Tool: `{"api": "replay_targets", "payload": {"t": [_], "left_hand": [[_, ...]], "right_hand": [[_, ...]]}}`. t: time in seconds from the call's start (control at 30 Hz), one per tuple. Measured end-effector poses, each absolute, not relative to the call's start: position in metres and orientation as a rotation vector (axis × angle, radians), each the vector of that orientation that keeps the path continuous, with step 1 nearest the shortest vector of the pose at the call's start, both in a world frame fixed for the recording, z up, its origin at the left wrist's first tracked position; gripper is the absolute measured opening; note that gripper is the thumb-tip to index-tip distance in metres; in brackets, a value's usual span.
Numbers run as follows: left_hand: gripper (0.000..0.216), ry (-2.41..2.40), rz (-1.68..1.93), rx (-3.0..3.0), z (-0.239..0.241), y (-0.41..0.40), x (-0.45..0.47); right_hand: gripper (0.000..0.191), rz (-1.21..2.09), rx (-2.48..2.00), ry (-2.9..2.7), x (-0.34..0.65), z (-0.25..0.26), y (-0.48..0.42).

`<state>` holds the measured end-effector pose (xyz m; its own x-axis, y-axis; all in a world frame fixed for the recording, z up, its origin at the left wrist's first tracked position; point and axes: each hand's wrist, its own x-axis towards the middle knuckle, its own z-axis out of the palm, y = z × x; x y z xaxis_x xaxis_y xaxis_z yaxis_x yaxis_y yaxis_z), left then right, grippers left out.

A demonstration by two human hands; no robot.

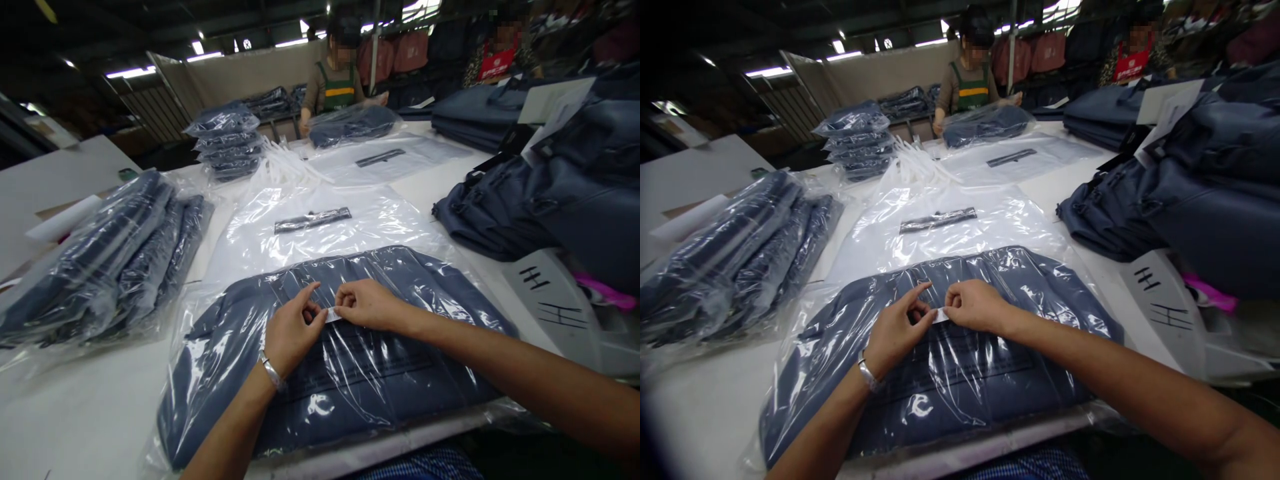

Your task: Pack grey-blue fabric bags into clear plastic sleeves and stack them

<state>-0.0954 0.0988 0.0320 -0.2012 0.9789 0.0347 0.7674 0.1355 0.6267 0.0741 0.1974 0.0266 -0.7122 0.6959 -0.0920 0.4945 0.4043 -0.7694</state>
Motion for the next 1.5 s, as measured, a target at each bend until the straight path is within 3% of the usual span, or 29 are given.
{"api": "replay_targets", "payload": {"t": [0.63, 0.9, 1.23, 1.4, 1.5], "left_hand": [[0.055, 2.141, 0.574, 1.738, 0.026, 0.097, -0.091], [0.056, 2.13, 0.493, 1.745, 0.026, 0.099, -0.089], [0.056, 2.143, 0.412, 1.782, 0.021, 0.099, -0.092], [0.039, 2.101, 0.43, 2.123, 0.022, 0.089, -0.093], [0.035, 2.058, 0.234, 2.359, 0.017, 0.077, -0.095]], "right_hand": [[0.008, 0.992, -1.116, -2.547, 0.068, 0.029, 0.194], [0.014, 0.732, -1.11, -2.699, 0.068, 0.021, 0.19], [0.02, 0.634, -1.136, -2.733, 0.066, 0.018, 0.193], [0.024, 0.426, -0.935, -2.865, 0.077, 0.021, 0.18], [0.031, 0.277, -0.821, -3.017, 0.089, 0.023, 0.175]]}}
